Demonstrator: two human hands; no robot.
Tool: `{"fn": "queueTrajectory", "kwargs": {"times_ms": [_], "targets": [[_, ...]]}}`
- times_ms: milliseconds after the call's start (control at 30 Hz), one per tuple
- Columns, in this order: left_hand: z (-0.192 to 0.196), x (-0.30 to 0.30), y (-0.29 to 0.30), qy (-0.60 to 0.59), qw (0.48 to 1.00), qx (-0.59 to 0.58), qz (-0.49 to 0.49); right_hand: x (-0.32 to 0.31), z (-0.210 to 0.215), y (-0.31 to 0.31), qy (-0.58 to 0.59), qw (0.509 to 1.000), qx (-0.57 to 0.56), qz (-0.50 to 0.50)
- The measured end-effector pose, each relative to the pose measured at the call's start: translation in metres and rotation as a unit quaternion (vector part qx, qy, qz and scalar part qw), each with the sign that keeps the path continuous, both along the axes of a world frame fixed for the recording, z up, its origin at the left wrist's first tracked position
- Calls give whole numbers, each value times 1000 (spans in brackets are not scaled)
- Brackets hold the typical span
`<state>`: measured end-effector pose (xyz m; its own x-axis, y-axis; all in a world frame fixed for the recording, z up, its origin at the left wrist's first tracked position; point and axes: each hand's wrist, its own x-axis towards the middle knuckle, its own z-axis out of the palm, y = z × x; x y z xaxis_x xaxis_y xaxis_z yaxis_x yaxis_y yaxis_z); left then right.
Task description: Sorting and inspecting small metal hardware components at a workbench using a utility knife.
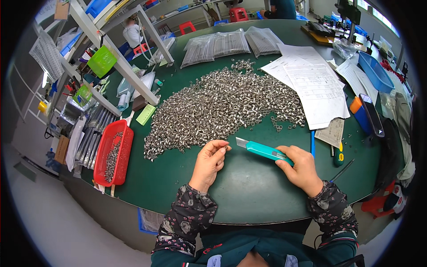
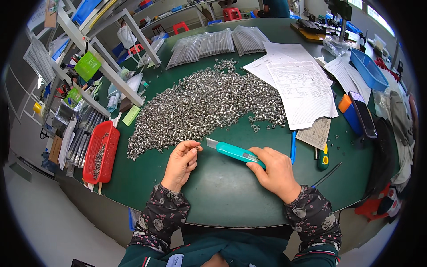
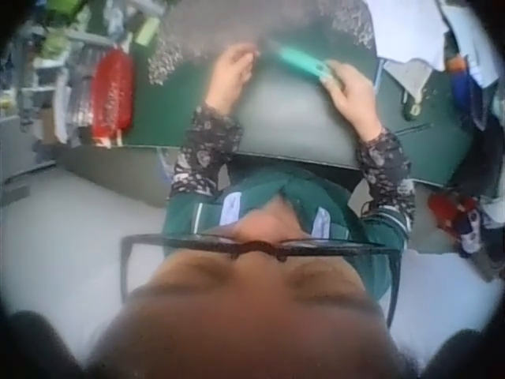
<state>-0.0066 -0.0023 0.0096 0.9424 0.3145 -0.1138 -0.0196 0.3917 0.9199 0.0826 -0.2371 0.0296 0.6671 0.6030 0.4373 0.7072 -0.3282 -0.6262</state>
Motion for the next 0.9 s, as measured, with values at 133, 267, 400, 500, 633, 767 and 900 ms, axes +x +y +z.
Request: {"fn": "queueTrajectory", "kwargs": {"times_ms": [133,267,400,500,633,767,900], "targets": [[1,1,0,7,1000,-7,3,0,0,0,0,1000,-1,8],[4,2,-1,18,1000,-20,1,0,-1,0,-3,1000,-3,10],[3,1,-1,14,1000,-22,2,-1,1,0,27,999,-15,17],[2,1,-2,18,1000,5,15,1,-2,-1,83,996,-17,39],[2,1,-4,15,999,43,25,5,-5,-1,167,982,-26,78],[3,0,-6,11,994,106,39,4,-4,0,195,977,-26,87],[4,-1,-11,5,988,149,43,4,-3,-1,243,965,-27,90]]}}
